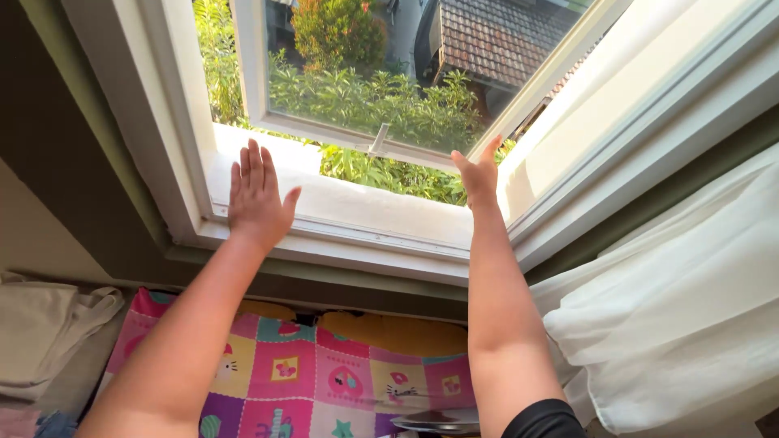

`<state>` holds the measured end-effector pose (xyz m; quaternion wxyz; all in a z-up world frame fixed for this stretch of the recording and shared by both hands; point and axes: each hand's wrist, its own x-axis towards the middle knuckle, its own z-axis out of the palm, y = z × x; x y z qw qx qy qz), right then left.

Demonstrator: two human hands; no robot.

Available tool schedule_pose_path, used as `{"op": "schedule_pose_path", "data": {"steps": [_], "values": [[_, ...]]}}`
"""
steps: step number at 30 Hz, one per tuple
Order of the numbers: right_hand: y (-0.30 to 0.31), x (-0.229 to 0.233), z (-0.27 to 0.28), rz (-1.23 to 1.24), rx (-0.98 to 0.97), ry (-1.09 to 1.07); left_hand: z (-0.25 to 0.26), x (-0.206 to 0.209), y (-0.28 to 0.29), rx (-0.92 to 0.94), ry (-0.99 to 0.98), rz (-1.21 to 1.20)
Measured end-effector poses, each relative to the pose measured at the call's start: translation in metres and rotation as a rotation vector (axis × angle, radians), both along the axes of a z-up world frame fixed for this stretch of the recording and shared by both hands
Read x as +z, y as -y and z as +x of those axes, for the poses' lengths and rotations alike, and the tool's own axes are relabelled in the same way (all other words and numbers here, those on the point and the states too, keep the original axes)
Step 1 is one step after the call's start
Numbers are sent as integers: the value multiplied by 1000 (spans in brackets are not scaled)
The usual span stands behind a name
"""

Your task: Iron and fold children's clothing on a table.

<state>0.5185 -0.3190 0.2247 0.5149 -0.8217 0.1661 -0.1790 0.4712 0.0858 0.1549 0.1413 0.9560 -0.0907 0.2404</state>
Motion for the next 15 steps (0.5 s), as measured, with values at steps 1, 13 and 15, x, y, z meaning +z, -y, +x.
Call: {"op": "schedule_pose_path", "data": {"steps": [1, 13, 15], "values": [[5, -6, 5, -2, -1, -7, 12, 5, 1, -1, -7, -2], [60, -30, 90, -54, 215, 109, 62, -12, 0, -6, -78, 149], [75, -39, 122, -84, 243, 93, 61, -13, 0, 33, -91, 192]]}}
